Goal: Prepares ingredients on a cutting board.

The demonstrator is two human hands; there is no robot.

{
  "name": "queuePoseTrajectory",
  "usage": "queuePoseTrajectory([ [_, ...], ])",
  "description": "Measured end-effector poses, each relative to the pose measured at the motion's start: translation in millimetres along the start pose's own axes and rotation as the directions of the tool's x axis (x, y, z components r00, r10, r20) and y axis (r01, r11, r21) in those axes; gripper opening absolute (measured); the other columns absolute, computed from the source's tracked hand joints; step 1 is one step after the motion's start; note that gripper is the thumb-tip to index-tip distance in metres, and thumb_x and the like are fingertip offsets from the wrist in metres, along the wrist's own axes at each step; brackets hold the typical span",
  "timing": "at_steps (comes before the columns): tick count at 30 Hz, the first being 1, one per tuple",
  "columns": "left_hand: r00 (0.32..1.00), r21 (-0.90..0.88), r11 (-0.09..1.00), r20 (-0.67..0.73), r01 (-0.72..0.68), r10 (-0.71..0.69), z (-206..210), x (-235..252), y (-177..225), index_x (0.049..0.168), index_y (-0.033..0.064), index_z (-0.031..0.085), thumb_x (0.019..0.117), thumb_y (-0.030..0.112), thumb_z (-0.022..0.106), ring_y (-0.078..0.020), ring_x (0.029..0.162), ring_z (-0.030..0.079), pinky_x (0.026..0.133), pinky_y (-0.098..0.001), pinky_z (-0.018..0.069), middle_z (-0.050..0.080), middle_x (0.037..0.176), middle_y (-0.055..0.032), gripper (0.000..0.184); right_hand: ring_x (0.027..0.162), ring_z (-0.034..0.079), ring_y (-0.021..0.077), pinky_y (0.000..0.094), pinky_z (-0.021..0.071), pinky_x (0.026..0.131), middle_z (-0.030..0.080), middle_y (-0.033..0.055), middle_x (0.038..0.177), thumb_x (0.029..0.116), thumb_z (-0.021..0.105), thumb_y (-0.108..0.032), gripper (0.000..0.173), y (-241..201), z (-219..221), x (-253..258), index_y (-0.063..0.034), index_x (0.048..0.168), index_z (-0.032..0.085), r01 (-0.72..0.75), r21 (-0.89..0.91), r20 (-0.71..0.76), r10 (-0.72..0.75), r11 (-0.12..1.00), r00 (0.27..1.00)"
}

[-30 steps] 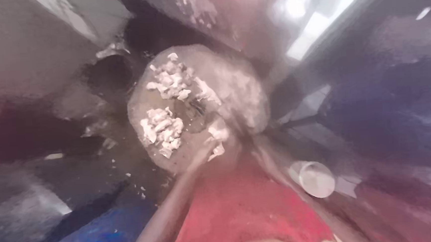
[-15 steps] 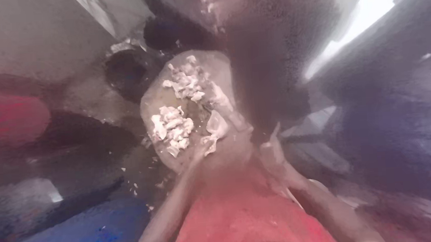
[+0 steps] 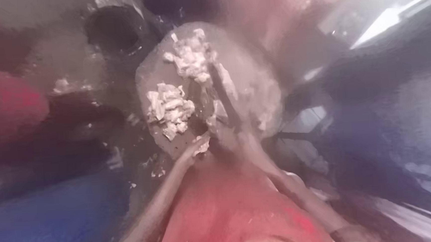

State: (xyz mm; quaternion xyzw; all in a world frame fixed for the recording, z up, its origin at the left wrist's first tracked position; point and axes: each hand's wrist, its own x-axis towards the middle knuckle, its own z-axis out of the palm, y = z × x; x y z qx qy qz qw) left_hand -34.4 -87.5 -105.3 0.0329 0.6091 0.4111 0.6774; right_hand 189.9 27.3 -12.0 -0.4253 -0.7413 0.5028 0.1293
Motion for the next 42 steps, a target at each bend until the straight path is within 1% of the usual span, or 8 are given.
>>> queuePoseTrajectory([
  [5, 0.997, 0.032, 0.997, -0.047, -0.067, 0.068, -5, -9, 7, 0.127, 0.0053, 0.057, 0.1061, 0.026, 0.053, -0.0113, 0.069, 0.061, 0.061, -0.0292, 0.0549, 0.064, 0.087, -0.0036, 0.029, 0.114, 0.067, 0.0268, 0.0459, 0.0523, 0.103, 0.067, 0.0196, 0.126, 0.1098, 0.039, -0.040, 0.053, 28, 10, -2, -0.0022, 0.145, 0.052, -0.235, -0.135, 0.150, 0.255, 0.963, 0.955],
  [13, 0.943, 0.796, 0.584, -0.057, -0.156, 0.329, -1, -47, 78, 0.134, 0.0079, 0.061, 0.1053, 0.042, 0.053, -0.0325, 0.103, 0.067, 0.093, -0.0572, 0.0522, 0.068, 0.114, -0.0198, 0.045, 0.085, 0.066, 0.0222, 0.0441, 0.0563, 0.080, 0.068, 0.0135, 0.097, 0.1108, 0.035, -0.042, 0.051, 86, -24, -28, -0.0020, 0.126, 0.063, -0.431, -0.110, 0.049, 0.438, 0.896, 0.898],
  [19, 0.934, 0.930, 0.352, -0.027, -0.108, 0.357, 54, -7, 80, 0.127, 0.0029, 0.065, 0.1066, 0.045, 0.046, -0.0390, 0.107, 0.067, 0.093, -0.0620, 0.0513, 0.069, 0.114, -0.0230, 0.050, 0.127, 0.058, 0.0155, 0.0351, 0.0489, 0.108, 0.057, 0.0163, 0.144, 0.1085, 0.036, -0.040, 0.060, -19, -38, -6, -0.0014, 0.154, 0.039, 0.037, 0.011, -0.139, -0.036, 0.999, 0.990],
  [22, 0.916, 0.946, 0.299, -0.005, -0.125, 0.400, 66, -22, 74, 0.127, -0.0012, 0.066, 0.1045, 0.038, 0.054, -0.0398, 0.111, 0.066, 0.098, -0.0591, 0.0505, 0.068, 0.118, -0.0250, 0.047, 0.108, 0.066, 0.0123, 0.0326, 0.0556, 0.096, 0.069, 0.0142, 0.117, 0.1050, 0.045, -0.051, 0.062, -27, -18, -12, 0.0035, 0.130, 0.061, 0.248, 0.041, -0.199, -0.235, 0.968, 0.951],
  [26, 0.926, 0.970, 0.228, -0.012, -0.080, 0.376, 52, 1, 70, 0.125, 0.0109, 0.070, 0.1022, 0.048, 0.053, -0.0381, 0.110, 0.066, 0.095, -0.0625, 0.0514, 0.069, 0.118, -0.0207, 0.046, 0.108, 0.069, 0.0294, 0.0510, 0.0542, 0.098, 0.070, 0.0181, 0.115, 0.1085, 0.038, -0.050, 0.058, 39, 22, -1, -0.0036, 0.135, 0.059, -0.196, -0.265, 0.157, 0.243, 0.944, 0.957],
  [34, 0.971, 0.316, 0.925, 0.177, -0.212, 0.162, 20, -40, 79, 0.118, 0.0019, 0.062, 0.1052, 0.024, 0.055, -0.0111, 0.071, 0.065, 0.068, -0.0293, 0.0577, 0.069, 0.085, -0.0034, 0.027, 0.087, 0.068, 0.0240, 0.0461, 0.0569, 0.084, 0.068, 0.0141, 0.098, 0.1087, 0.033, -0.053, 0.061, 76, 14, 2, -0.0024, 0.123, 0.064, -0.396, -0.119, 0.158, 0.411, 0.910, 0.898],
  [38, 0.981, 0.367, 0.925, 0.189, -0.100, 0.031, 20, 13, 38, 0.128, 0.0019, 0.059, 0.1081, 0.029, 0.051, -0.0131, 0.074, 0.068, 0.069, -0.0291, 0.0592, 0.071, 0.094, -0.0067, 0.034, 0.126, 0.061, 0.0271, 0.0449, 0.0478, 0.110, 0.061, 0.0215, 0.137, 0.1103, 0.040, -0.031, 0.050, 36, -9, 3, 0.0006, 0.149, 0.046, -0.293, -0.118, -0.025, 0.292, 0.949, 0.956],
  [42, 0.985, 0.571, 0.811, -0.023, -0.127, 0.170, 20, 19, 13, 0.125, 0.0018, 0.063, 0.1060, 0.034, 0.056, -0.0129, 0.070, 0.068, 0.068, -0.0320, 0.0600, 0.071, 0.090, -0.0076, 0.038, 0.096, 0.065, 0.0102, 0.0293, 0.0567, 0.088, 0.068, 0.0118, 0.110, 0.1087, 0.035, -0.049, 0.065, -16, -30, -18, 0.0047, 0.141, 0.051, 0.128, 0.042, -0.229, -0.115, 0.991, 0.967],
])
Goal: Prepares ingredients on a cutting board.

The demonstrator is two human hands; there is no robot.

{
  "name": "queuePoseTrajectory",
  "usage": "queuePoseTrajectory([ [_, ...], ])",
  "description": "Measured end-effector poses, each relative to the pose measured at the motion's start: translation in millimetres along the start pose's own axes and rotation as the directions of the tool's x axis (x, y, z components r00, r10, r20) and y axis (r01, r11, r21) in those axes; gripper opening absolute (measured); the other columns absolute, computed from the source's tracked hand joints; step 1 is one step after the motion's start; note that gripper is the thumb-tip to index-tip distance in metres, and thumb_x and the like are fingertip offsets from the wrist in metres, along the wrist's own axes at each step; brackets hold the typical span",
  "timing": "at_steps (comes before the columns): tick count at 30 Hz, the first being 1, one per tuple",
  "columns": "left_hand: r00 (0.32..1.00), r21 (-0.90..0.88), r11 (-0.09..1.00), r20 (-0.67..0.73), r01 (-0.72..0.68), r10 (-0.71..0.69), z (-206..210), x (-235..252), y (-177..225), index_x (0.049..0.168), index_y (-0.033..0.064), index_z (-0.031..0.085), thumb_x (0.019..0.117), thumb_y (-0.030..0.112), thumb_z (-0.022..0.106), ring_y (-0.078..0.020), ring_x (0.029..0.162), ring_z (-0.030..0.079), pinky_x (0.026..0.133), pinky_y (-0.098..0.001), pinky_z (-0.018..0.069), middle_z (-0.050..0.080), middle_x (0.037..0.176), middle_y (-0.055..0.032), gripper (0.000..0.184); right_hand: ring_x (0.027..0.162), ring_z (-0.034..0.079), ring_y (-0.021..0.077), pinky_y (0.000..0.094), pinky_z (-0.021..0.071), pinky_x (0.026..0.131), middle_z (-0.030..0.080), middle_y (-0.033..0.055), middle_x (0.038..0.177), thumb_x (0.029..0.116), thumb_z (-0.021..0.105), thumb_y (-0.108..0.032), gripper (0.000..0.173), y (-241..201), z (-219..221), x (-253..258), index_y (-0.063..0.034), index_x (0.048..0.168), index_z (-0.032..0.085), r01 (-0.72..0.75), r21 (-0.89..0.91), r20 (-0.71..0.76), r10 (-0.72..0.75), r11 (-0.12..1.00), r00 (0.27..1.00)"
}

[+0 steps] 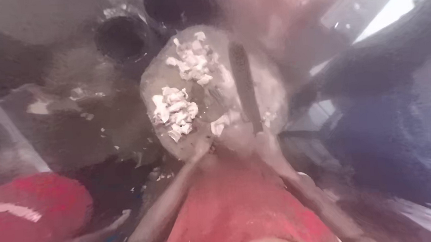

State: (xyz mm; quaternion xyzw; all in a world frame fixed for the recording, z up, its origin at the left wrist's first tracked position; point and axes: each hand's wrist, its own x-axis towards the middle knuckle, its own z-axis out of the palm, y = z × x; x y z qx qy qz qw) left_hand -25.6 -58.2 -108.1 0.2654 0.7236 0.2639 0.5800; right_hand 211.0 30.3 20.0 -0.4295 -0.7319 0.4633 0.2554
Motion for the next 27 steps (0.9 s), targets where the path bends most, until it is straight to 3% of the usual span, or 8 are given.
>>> queuePoseTrajectory([
  [3, 0.999, -0.106, 0.994, -0.050, -0.005, -0.001, -4, -6, 1, 0.124, 0.0024, 0.062, 0.1035, 0.032, 0.061, -0.0128, 0.066, 0.068, 0.062, -0.0303, 0.0598, 0.072, 0.088, -0.0065, 0.036, 0.080, 0.062, -0.0007, 0.0234, 0.0575, 0.075, 0.065, 0.0000, 0.091, 0.1006, 0.037, -0.069, 0.079, -32, 5, -7, 0.0032, 0.126, 0.057, 0.122, 0.190, 0.000, -0.124, 0.974, 0.992],
  [5, 0.998, -0.130, 0.991, -0.053, -0.028, 0.021, -6, -4, -5, 0.123, 0.0021, 0.062, 0.1036, 0.030, 0.061, -0.0122, 0.065, 0.067, 0.060, -0.0296, 0.0591, 0.071, 0.086, -0.0058, 0.034, 0.093, 0.066, 0.0084, 0.0297, 0.0573, 0.086, 0.070, 0.0110, 0.102, 0.1032, 0.044, -0.058, 0.069, -10, 25, -18, 0.0060, 0.124, 0.061, 0.136, 0.074, 0.034, -0.139, 0.988, 0.990],
  [7, 0.988, -0.037, 0.993, -0.112, -0.109, 0.104, -10, -3, -10, 0.120, 0.0006, 0.066, 0.1022, 0.028, 0.062, -0.0140, 0.069, 0.067, 0.066, -0.0327, 0.0594, 0.071, 0.088, -0.0082, 0.033, 0.104, 0.069, 0.0221, 0.0408, 0.0560, 0.096, 0.070, 0.0191, 0.115, 0.1049, 0.045, -0.044, 0.059, 36, 47, -24, 0.0051, 0.133, 0.060, -0.101, -0.138, 0.180, 0.125, 0.985, 0.976],
  [9, 0.978, 0.067, 0.991, -0.166, -0.118, 0.128, -16, -2, -17, 0.122, 0.0048, 0.065, 0.1031, 0.031, 0.061, -0.0144, 0.071, 0.070, 0.068, -0.0346, 0.0619, 0.072, 0.091, -0.0071, 0.033, 0.115, 0.067, 0.0294, 0.0513, 0.0521, 0.103, 0.068, 0.0184, 0.125, 0.1083, 0.038, -0.050, 0.059, 70, 58, -19, -0.0045, 0.141, 0.056, -0.343, -0.366, 0.290, 0.456, 0.865, 0.841],
  [11, 0.969, 0.043, 0.992, -0.211, -0.118, 0.125, -24, -5, -25, 0.125, 0.0056, 0.064, 0.1024, 0.030, 0.062, -0.0163, 0.075, 0.071, 0.070, -0.0369, 0.0625, 0.072, 0.097, -0.0089, 0.033, 0.110, 0.069, 0.0298, 0.0536, 0.0536, 0.099, 0.070, 0.0164, 0.119, 0.1075, 0.035, -0.054, 0.061, 64, 55, -19, -0.0075, 0.138, 0.059, -0.365, -0.442, 0.288, 0.515, 0.819, 0.807],
  [18, 0.967, -0.107, 0.992, -0.252, -0.071, 0.042, -26, -23, -25, 0.122, -0.0023, 0.061, 0.1013, 0.027, 0.066, -0.0142, 0.072, 0.073, 0.068, -0.0319, 0.0628, 0.074, 0.090, -0.0082, 0.036, 0.085, 0.066, 0.0074, 0.0280, 0.0584, 0.081, 0.070, 0.0081, 0.097, 0.1044, 0.044, -0.056, 0.066, 15, 32, -46, 0.0040, 0.123, 0.062, -0.054, 0.026, 0.371, 0.040, 0.998, 0.928],
  [23, 0.988, 0.048, 0.999, -0.155, -0.021, 0.028, -34, -21, -28, 0.123, -0.0007, 0.060, 0.1013, 0.022, 0.064, -0.0159, 0.077, 0.073, 0.072, -0.0344, 0.0641, 0.074, 0.096, -0.0095, 0.032, 0.106, 0.068, 0.0305, 0.0566, 0.0540, 0.095, 0.069, 0.0168, 0.114, 0.1037, 0.033, -0.066, 0.070, 84, 33, -57, -0.0080, 0.132, 0.060, -0.341, -0.462, 0.533, 0.563, 0.819, 0.632],
  [27, 0.979, 0.018, 0.988, -0.137, -0.151, 0.152, -81, -40, 17, 0.126, 0.0042, 0.062, 0.0996, 0.022, 0.066, -0.0154, 0.083, 0.069, 0.077, -0.0365, 0.0592, 0.072, 0.100, -0.0080, 0.032, 0.108, 0.068, 0.0278, 0.0522, 0.0536, 0.098, 0.070, 0.0156, 0.116, 0.1065, 0.039, -0.057, 0.060, 80, 1, -78, -0.0097, 0.137, 0.059, -0.389, -0.379, 0.472, 0.537, 0.840, 0.699],
])
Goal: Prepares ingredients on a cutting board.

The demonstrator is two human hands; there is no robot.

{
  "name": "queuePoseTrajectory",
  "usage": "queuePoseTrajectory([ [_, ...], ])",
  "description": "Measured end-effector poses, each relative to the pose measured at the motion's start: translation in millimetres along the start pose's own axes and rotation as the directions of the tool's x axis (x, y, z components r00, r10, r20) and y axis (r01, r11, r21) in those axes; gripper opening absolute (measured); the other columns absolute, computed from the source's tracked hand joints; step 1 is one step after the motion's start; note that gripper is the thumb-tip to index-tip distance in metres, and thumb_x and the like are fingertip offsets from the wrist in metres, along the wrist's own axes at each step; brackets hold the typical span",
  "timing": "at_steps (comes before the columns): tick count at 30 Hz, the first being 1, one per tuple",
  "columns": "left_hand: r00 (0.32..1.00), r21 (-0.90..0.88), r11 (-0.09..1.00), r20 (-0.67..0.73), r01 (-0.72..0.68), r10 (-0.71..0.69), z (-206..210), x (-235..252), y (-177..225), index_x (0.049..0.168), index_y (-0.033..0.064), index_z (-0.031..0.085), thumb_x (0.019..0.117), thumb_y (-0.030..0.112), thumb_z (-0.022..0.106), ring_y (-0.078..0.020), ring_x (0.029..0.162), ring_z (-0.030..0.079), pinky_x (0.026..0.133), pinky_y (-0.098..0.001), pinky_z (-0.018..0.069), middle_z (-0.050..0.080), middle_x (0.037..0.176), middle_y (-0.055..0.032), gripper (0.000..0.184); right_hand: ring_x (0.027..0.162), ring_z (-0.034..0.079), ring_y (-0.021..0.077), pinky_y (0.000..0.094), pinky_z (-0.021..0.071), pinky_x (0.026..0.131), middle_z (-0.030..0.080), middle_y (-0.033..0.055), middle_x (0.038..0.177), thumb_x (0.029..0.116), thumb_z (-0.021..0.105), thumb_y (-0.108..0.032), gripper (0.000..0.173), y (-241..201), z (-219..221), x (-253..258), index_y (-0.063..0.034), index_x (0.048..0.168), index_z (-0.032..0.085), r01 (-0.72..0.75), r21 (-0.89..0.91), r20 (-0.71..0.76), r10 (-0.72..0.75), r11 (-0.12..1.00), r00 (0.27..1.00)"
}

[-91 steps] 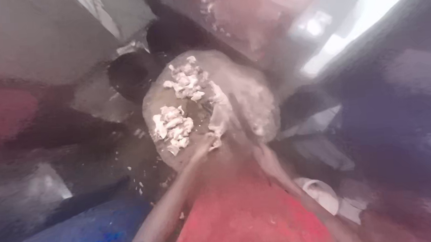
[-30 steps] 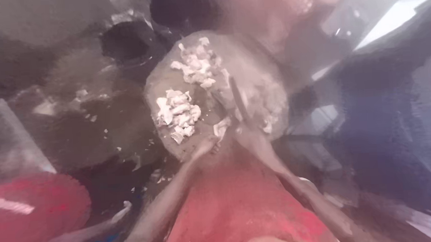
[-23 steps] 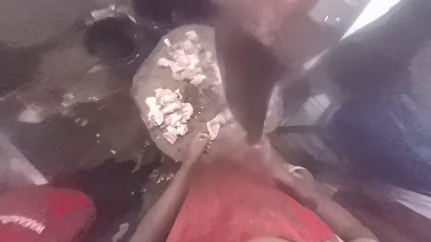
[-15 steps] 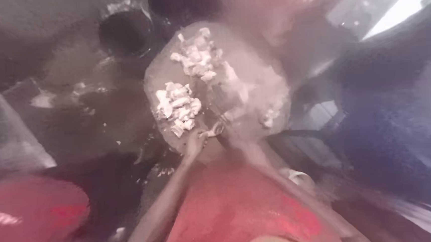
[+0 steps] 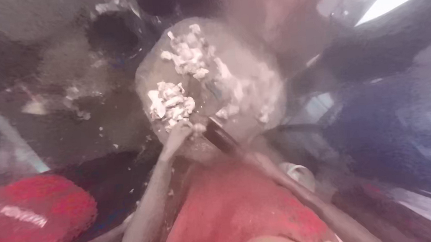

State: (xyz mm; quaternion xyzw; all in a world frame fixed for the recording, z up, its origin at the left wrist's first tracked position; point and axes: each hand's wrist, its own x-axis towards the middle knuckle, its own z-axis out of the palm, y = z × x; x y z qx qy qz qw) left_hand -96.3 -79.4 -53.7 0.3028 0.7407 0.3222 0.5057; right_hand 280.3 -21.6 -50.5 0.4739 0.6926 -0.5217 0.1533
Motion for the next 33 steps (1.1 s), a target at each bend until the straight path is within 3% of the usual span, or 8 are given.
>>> queuePoseTrajectory([
  [2, 0.995, -0.076, 0.992, -0.018, -0.098, 0.097, -17, 4, 29, 0.150, 0.0204, 0.044, 0.1024, 0.028, 0.063, -0.0182, 0.107, 0.069, 0.090, -0.0400, 0.0589, 0.066, 0.134, -0.0043, 0.053, 0.104, 0.069, 0.0247, 0.0475, 0.0549, 0.096, 0.071, 0.0143, 0.112, 0.1071, 0.044, -0.050, 0.052, 13, -3, -9, -0.0080, 0.134, 0.061, 0.035, 0.022, -0.138, -0.032, 0.999, 0.990],
  [10, 0.966, 0.628, 0.739, 0.094, -0.244, 0.240, 100, 46, 60, 0.151, 0.0150, 0.049, 0.0907, 0.053, 0.072, -0.0366, 0.126, 0.059, 0.106, -0.0576, 0.0479, 0.056, 0.143, -0.0185, 0.075, 0.120, 0.066, 0.0268, 0.0489, 0.0508, 0.106, 0.067, 0.0179, 0.129, 0.1073, 0.046, -0.046, 0.056, 63, 6, -2, -0.0052, 0.145, 0.053, -0.016, 0.213, -0.452, 0.113, 0.977, 0.885],
  [15, 0.969, 0.672, 0.700, 0.121, -0.241, 0.217, 150, 60, 89, 0.146, 0.0151, 0.053, 0.0954, 0.045, 0.068, -0.0442, 0.126, 0.056, 0.098, -0.0622, 0.0512, 0.051, 0.145, -0.0225, 0.060, 0.113, 0.067, 0.0269, 0.0467, 0.0521, 0.102, 0.068, 0.0201, 0.124, 0.1075, 0.050, -0.040, 0.052, 69, 18, 10, -0.0010, 0.141, 0.055, -0.057, 0.426, -0.427, 0.256, 0.903, 0.867],
  [18, 0.884, 0.499, 0.730, 0.246, -0.467, 0.398, 164, 93, 68, 0.137, 0.0153, 0.062, 0.0924, 0.033, 0.075, -0.0315, 0.127, 0.059, 0.105, -0.0529, 0.0508, 0.060, 0.140, -0.0133, 0.050, 0.110, 0.069, 0.0267, 0.0467, 0.0536, 0.100, 0.070, 0.0197, 0.119, 0.1072, 0.052, -0.037, 0.048, 80, 25, 20, -0.0001, 0.137, 0.059, -0.020, 0.442, -0.472, 0.252, 0.897, 0.845],
  [21, 0.903, 0.339, 0.837, 0.195, -0.429, 0.383, 148, 91, 107, 0.139, 0.0078, 0.059, 0.1002, 0.027, 0.067, -0.0291, 0.114, 0.066, 0.100, -0.0492, 0.0536, 0.065, 0.131, -0.0174, 0.044, 0.116, 0.067, 0.0266, 0.0461, 0.0508, 0.105, 0.068, 0.0198, 0.127, 0.1070, 0.052, -0.038, 0.050, 77, 28, 18, -0.0015, 0.141, 0.057, -0.029, 0.486, -0.453, 0.280, 0.874, 0.847],
  [24, 0.798, 0.492, 0.646, 0.203, -0.584, 0.567, 128, 138, 115, 0.137, 0.0109, 0.061, 0.1042, 0.018, 0.056, -0.0263, 0.126, 0.060, 0.109, -0.0467, 0.0483, 0.062, 0.137, -0.0120, 0.034, 0.113, 0.068, 0.0260, 0.0455, 0.0520, 0.104, 0.070, 0.0187, 0.122, 0.1067, 0.054, -0.036, 0.045, 80, 21, 16, -0.0017, 0.136, 0.061, -0.022, 0.451, -0.456, 0.251, 0.892, 0.854],
  [28, 0.620, 0.633, 0.170, 0.605, -0.755, 0.500, 114, 178, 125, 0.131, 0.0217, 0.068, 0.0947, 0.015, 0.069, -0.0338, 0.129, 0.057, 0.109, -0.0574, 0.0452, 0.065, 0.135, -0.0070, 0.037, 0.117, 0.067, 0.0256, 0.0456, 0.0509, 0.106, 0.069, 0.0182, 0.124, 0.1066, 0.053, -0.037, 0.045, 84, 12, 16, -0.0030, 0.136, 0.061, -0.031, 0.393, -0.425, 0.211, 0.919, 0.880],
  [33, 0.743, 0.751, 0.086, 0.619, -0.655, 0.254, 115, 168, 152, 0.134, 0.0208, 0.065, 0.1007, 0.017, 0.059, -0.0437, 0.121, 0.058, 0.106, -0.0643, 0.0413, 0.066, 0.122, -0.0205, 0.034, 0.116, 0.067, 0.0276, 0.0447, 0.0508, 0.105, 0.069, 0.0198, 0.123, 0.1067, 0.054, -0.030, 0.041, 79, 8, 9, -0.0006, 0.133, 0.062, -0.070, 0.378, -0.387, 0.226, 0.923, 0.894],
])
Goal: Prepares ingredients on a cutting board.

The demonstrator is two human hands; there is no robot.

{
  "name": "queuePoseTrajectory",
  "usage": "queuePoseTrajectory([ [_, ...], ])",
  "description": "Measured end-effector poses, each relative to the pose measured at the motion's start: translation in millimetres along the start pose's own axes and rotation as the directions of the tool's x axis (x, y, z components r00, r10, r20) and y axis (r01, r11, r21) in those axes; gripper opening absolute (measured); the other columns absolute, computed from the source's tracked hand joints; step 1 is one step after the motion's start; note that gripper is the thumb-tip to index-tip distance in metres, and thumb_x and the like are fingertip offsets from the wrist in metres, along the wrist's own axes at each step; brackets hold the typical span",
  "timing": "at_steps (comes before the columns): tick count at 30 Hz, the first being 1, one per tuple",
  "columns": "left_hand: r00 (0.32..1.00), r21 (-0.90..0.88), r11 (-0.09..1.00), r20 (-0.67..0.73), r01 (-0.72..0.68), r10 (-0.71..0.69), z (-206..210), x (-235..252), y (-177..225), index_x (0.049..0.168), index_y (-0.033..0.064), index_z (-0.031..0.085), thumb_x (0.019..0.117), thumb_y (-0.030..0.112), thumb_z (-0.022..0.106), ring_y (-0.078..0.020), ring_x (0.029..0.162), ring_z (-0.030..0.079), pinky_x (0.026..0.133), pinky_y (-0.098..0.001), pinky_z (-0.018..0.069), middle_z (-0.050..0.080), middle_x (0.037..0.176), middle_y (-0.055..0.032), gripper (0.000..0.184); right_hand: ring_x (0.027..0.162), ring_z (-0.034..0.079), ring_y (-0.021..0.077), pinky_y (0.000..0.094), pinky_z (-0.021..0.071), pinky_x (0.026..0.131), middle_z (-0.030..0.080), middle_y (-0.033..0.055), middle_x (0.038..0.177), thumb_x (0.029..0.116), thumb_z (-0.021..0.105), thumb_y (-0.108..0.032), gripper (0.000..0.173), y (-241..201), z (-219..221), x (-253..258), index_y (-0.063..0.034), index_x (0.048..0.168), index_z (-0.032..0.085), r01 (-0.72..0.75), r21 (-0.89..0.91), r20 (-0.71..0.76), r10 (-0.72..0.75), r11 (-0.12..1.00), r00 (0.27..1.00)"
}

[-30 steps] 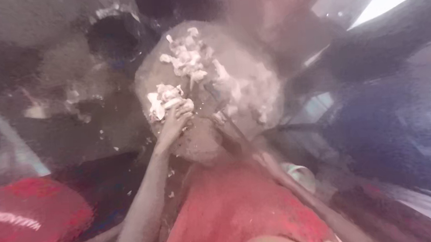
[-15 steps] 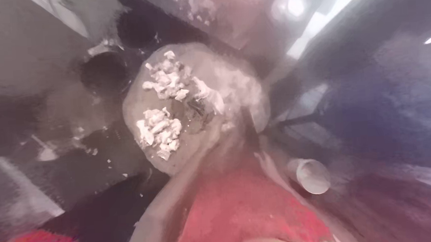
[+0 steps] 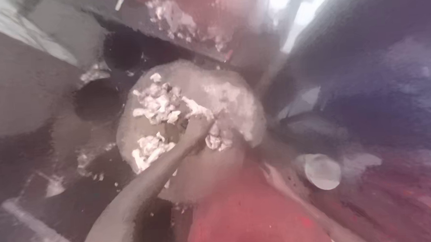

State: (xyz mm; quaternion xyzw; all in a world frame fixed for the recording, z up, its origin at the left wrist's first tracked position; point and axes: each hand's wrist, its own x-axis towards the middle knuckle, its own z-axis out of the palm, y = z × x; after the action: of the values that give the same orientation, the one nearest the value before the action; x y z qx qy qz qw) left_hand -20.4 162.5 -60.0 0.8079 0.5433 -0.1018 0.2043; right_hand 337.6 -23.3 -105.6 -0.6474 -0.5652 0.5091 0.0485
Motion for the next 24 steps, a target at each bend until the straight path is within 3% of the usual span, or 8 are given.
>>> queuePoseTrajectory([
  [4, 0.986, -0.019, 0.986, -0.027, -0.168, 0.167, 2, 25, -21, 0.124, 0.0210, 0.071, 0.0960, 0.029, 0.064, -0.0373, 0.130, 0.053, 0.107, -0.0611, 0.0423, 0.062, 0.136, -0.0102, 0.030, 0.123, 0.065, 0.0253, 0.0428, 0.0486, 0.110, 0.068, 0.0164, 0.131, 0.1054, 0.057, -0.030, 0.040, 5, 8, 5, -0.0054, 0.136, 0.063, -0.014, 0.014, -0.026, 0.014, 1.000, 1.000],
  [7, 1.000, -0.482, 0.876, -0.007, -0.012, 0.010, -12, 4, -21, 0.133, 0.0074, 0.065, 0.0906, 0.033, 0.075, -0.0280, 0.124, 0.062, 0.109, -0.0509, 0.0471, 0.067, 0.130, -0.0131, 0.050, 0.120, 0.066, 0.0281, 0.0458, 0.0494, 0.108, 0.069, 0.0185, 0.127, 0.1051, 0.057, -0.031, 0.040, 12, 12, 10, -0.0046, 0.134, 0.064, -0.038, 0.019, 0.016, 0.037, 0.999, 0.999],
  [9, 0.985, -0.908, 0.417, -0.029, 0.045, -0.169, -34, -35, -9, 0.138, 0.0018, 0.057, 0.0904, 0.022, 0.075, -0.0203, 0.110, 0.068, 0.099, -0.0391, 0.0557, 0.069, 0.122, -0.0124, 0.055, 0.117, 0.067, 0.0285, 0.0472, 0.0506, 0.106, 0.070, 0.0182, 0.124, 0.1053, 0.056, -0.037, 0.043, 12, 8, 15, -0.0048, 0.134, 0.064, -0.024, -0.008, 0.034, 0.024, 1.000, 0.999],
  [12, 0.935, -0.959, -0.152, -0.184, -0.238, -0.304, -46, -101, 7, 0.153, 0.0132, 0.034, 0.0796, 0.029, 0.084, -0.0173, 0.099, 0.069, 0.084, -0.0371, 0.0612, 0.066, 0.124, -0.0060, 0.091, 0.121, 0.066, 0.0316, 0.0484, 0.0476, 0.110, 0.068, 0.0214, 0.127, 0.1059, 0.055, -0.036, 0.047, 3, 0, 10, -0.0013, 0.136, 0.062, -0.028, -0.036, 0.036, 0.029, 0.999, 0.999],
  [14, 0.867, -0.929, -0.120, -0.274, -0.351, -0.417, -36, -125, 3, 0.155, 0.0166, 0.030, 0.0802, 0.026, 0.081, -0.0159, 0.105, 0.067, 0.083, -0.0339, 0.0602, 0.063, 0.133, -0.0046, 0.091, 0.120, 0.066, 0.0307, 0.0485, 0.0489, 0.108, 0.069, 0.0198, 0.126, 0.1059, 0.054, -0.038, 0.047, -4, -4, 8, -0.0036, 0.136, 0.062, -0.014, -0.077, 0.035, 0.017, 0.997, 0.999],
  [16, 0.818, -0.951, 0.005, -0.270, -0.310, -0.508, -16, -144, 1, 0.136, 0.0072, 0.052, 0.0857, 0.010, 0.071, -0.0151, 0.090, 0.068, 0.075, -0.0328, 0.0600, 0.068, 0.111, -0.0058, 0.053, 0.120, 0.066, 0.0297, 0.0512, 0.0496, 0.107, 0.069, 0.0166, 0.127, 0.1054, 0.052, -0.046, 0.050, -15, -10, 8, -0.0095, 0.139, 0.062, 0.023, -0.129, 0.055, -0.016, 0.991, 0.998],
  [21, 0.775, -0.845, 0.440, -0.048, 0.305, -0.630, 48, -187, 14, 0.122, 0.0067, 0.068, 0.0925, 0.031, 0.076, -0.0210, 0.100, 0.069, 0.092, -0.0445, 0.0568, 0.071, 0.111, -0.0115, 0.039, 0.103, 0.071, 0.0249, 0.0485, 0.0568, 0.095, 0.072, 0.0153, 0.114, 0.1053, 0.051, -0.049, 0.052, -63, -5, -4, -0.0068, 0.134, 0.061, 0.105, 0.024, 0.198, -0.108, 0.994, 0.974],
  [24, 0.715, -0.852, 0.335, 0.064, 0.403, -0.696, 73, -211, 27, 0.123, 0.0049, 0.066, 0.0929, 0.030, 0.075, -0.0223, 0.100, 0.068, 0.092, -0.0445, 0.0564, 0.070, 0.112, -0.0137, 0.040, 0.102, 0.068, 0.0231, 0.0464, 0.0553, 0.095, 0.069, 0.0154, 0.115, 0.1052, 0.050, -0.050, 0.055, -67, 13, 4, -0.0051, 0.136, 0.058, 0.085, 0.064, 0.398, -0.103, 0.994, 0.912],
])
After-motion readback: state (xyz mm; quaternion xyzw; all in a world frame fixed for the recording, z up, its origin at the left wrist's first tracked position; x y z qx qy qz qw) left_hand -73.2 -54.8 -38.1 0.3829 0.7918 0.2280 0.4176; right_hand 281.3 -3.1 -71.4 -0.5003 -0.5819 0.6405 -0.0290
